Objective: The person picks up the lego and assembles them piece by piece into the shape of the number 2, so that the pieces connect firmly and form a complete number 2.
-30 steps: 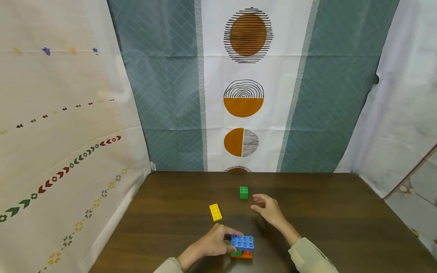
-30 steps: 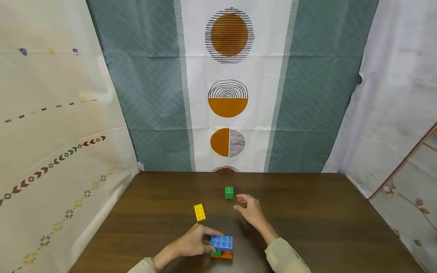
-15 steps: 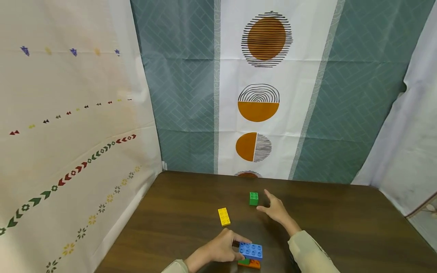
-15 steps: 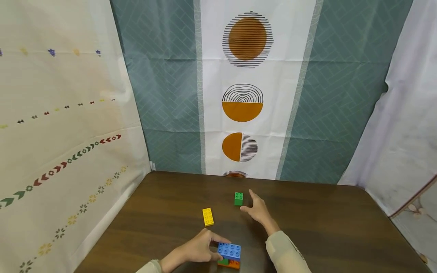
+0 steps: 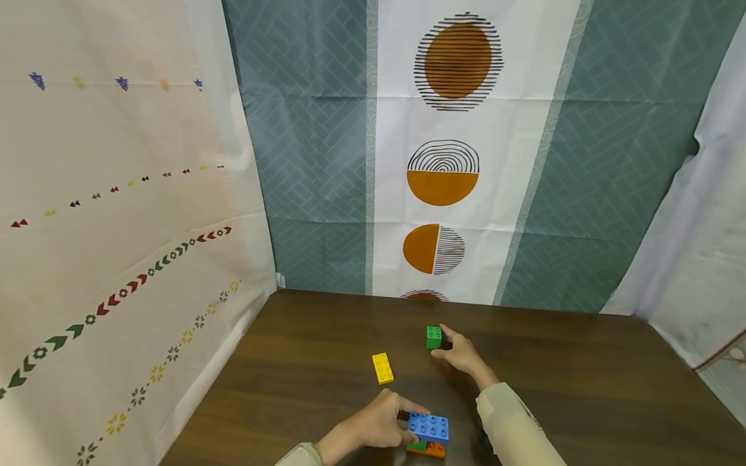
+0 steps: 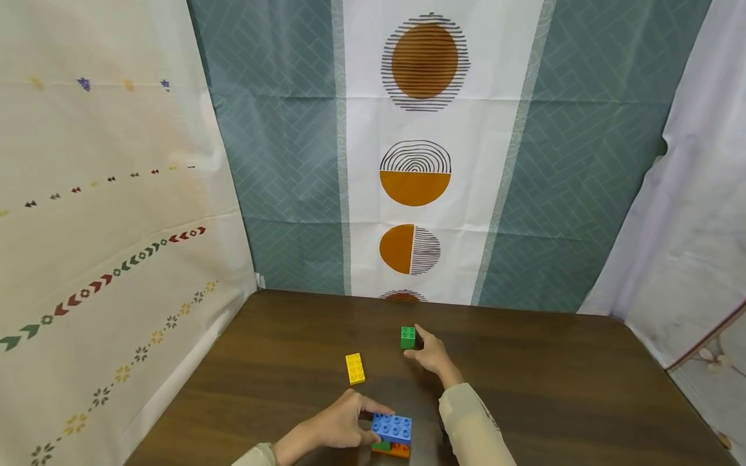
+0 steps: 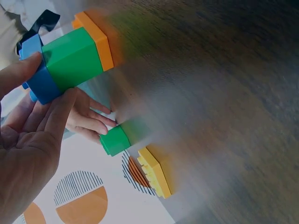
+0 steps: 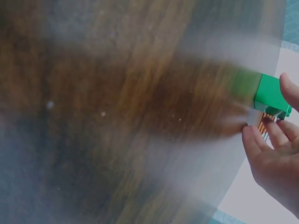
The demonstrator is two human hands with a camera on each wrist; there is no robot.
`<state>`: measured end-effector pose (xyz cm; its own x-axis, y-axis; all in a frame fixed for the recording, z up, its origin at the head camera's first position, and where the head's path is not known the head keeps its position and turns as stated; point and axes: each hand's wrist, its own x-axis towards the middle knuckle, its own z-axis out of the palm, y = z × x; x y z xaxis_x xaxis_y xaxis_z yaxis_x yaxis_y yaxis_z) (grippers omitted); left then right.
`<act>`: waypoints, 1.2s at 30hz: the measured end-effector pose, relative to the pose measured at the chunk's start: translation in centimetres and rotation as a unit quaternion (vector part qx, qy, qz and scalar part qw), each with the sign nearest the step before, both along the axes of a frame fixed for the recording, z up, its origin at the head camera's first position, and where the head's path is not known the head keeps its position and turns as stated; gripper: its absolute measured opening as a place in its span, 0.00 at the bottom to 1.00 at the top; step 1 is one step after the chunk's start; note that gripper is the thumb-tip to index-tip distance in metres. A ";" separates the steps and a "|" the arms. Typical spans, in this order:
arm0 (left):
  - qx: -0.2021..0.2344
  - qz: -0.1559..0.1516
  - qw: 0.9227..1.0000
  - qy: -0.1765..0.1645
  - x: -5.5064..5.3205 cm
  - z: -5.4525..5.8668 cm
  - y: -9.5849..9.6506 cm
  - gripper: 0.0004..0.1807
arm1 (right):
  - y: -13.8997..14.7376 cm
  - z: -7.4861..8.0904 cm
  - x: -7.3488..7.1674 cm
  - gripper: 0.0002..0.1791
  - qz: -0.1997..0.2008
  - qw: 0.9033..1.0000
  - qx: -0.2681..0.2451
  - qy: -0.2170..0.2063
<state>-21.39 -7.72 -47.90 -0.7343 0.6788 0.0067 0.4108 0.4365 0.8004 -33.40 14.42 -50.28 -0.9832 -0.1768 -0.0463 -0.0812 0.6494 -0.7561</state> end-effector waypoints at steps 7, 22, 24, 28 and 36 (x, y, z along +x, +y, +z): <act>0.004 -0.009 1.000 0.015 0.0 -0.1 0.0 0.22 | -0.3 -0.1 -0.1 0.29 -0.020 0.999 -0.005 0.029; 0.012 -0.003 0.999 0.030 -0.2 -0.7 0.1 0.21 | 0.8 0.3 2.4 0.21 -0.060 0.995 -0.013 0.082; 0.009 0.000 0.999 0.037 -0.1 -0.7 0.1 0.21 | 1.2 1.0 3.0 0.21 -0.056 0.995 -0.027 0.076; 0.008 0.001 0.999 0.041 -0.1 -0.8 0.0 0.21 | 2.3 2.4 4.6 0.22 -0.028 0.996 -0.045 0.070; 0.000 -0.008 0.999 0.047 0.0 -0.4 0.1 0.21 | 4.5 4.5 9.7 0.23 0.031 0.996 -0.064 0.056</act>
<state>-21.37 -7.62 -48.28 -0.7197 0.6902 0.0751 0.4916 0.4301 0.7572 -23.68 18.96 -45.80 -0.9680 -0.2341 0.0901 -0.2064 0.5394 -0.8164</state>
